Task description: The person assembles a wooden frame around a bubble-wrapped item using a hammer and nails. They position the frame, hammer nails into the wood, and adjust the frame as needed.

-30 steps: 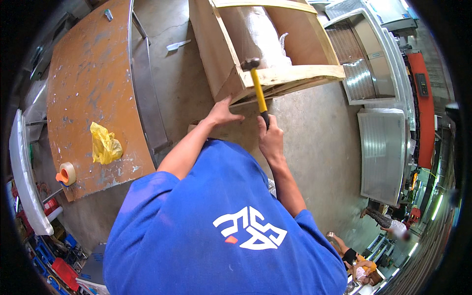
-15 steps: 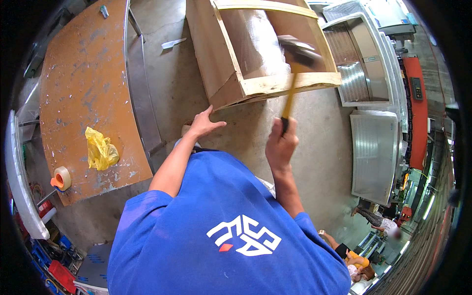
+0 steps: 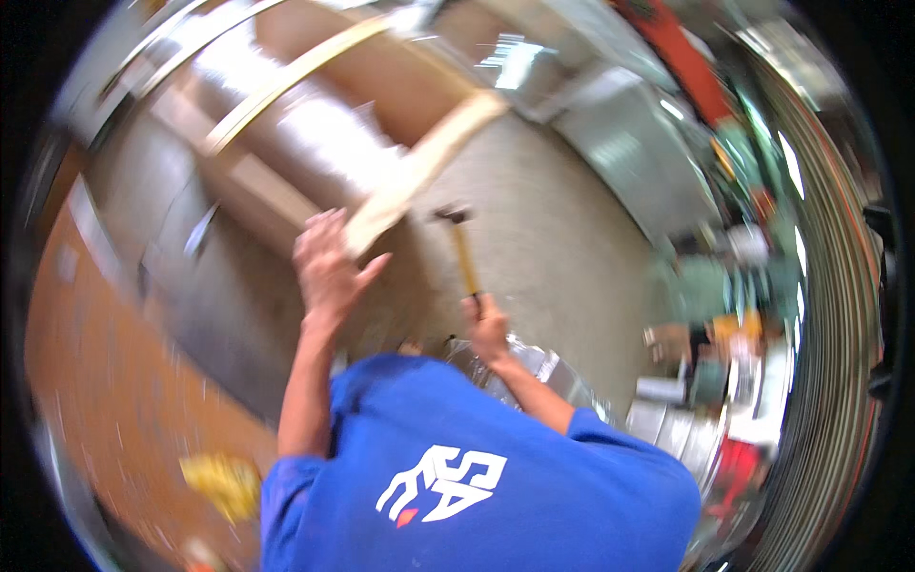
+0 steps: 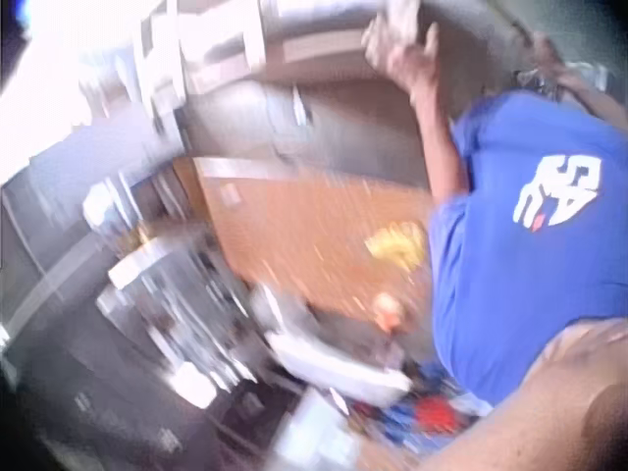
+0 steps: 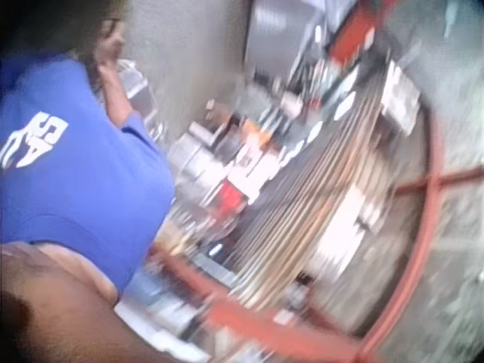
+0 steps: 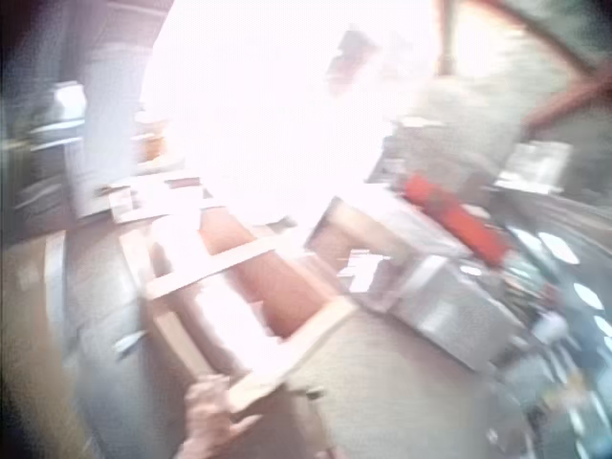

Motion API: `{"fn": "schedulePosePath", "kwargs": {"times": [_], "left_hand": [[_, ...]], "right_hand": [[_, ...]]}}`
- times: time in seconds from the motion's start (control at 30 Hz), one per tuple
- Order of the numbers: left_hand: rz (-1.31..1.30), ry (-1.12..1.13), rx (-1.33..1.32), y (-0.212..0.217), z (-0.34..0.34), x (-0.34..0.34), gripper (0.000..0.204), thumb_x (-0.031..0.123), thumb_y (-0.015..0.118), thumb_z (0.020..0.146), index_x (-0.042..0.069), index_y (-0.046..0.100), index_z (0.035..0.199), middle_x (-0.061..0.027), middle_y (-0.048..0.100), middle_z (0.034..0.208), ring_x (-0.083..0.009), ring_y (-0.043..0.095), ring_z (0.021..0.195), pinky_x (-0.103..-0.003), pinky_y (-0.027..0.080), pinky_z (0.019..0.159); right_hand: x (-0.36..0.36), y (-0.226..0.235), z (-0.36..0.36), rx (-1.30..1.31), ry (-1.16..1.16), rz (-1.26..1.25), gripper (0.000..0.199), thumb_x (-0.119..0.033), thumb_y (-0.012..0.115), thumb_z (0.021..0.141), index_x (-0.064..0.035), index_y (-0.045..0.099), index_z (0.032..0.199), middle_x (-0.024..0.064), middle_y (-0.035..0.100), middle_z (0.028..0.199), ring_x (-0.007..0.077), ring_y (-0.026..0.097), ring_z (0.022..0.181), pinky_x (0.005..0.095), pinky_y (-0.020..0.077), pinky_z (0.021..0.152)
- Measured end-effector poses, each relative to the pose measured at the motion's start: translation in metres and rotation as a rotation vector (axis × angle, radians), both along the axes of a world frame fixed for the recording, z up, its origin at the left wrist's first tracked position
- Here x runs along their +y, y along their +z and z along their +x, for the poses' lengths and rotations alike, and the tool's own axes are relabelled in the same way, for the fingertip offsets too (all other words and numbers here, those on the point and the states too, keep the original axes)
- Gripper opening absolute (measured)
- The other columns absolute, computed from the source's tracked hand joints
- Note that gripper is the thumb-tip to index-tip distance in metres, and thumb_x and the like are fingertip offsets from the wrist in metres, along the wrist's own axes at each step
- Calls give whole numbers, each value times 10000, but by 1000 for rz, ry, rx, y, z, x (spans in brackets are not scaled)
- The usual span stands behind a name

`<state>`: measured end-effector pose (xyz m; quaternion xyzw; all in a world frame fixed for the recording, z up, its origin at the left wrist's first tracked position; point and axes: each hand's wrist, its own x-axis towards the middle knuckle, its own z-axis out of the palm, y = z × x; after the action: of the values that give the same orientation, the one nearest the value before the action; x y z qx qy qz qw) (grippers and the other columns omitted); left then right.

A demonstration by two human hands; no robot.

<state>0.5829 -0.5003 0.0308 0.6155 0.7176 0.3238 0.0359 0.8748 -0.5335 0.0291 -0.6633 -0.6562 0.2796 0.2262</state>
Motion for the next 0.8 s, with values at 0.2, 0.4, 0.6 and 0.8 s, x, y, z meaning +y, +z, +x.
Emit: {"fn": "schedulePosePath", "kwargs": {"times": [0.2,0.4,0.6,0.8], "left_hand": [[-436,-128,111,-28,-40,30,655,617,756,784,57,688,1117,-133,704,1101,-341,634,1087,-505,452,965],[-499,-252,-5,-41,-27,51,611,481,853,613,-11,652,914,-203,718,845,-429,681,863,-666,180,1156],[-400,-282,-306,-87,-58,59,651,416,864,661,-46,664,1073,-219,713,973,-374,682,936,-492,431,1041],[-152,30,-364,28,-63,-29,385,261,742,903,82,693,1240,-140,728,1158,-310,661,1127,-418,503,1002]], "right_hand": [[-92,-27,14,45,-274,-299,533,-552,538,1009,-20,566,1017,323,659,878,527,646,863,575,496,739],[-193,-26,1,111,-598,-244,516,-540,553,1004,-28,608,996,275,667,803,489,668,790,546,485,672],[-169,-21,0,41,-703,-320,566,-549,566,995,9,581,902,285,641,787,482,645,772,530,486,684],[-111,-101,28,221,-625,-508,534,-500,573,1025,-33,516,772,113,574,606,218,588,467,415,461,404]]}}
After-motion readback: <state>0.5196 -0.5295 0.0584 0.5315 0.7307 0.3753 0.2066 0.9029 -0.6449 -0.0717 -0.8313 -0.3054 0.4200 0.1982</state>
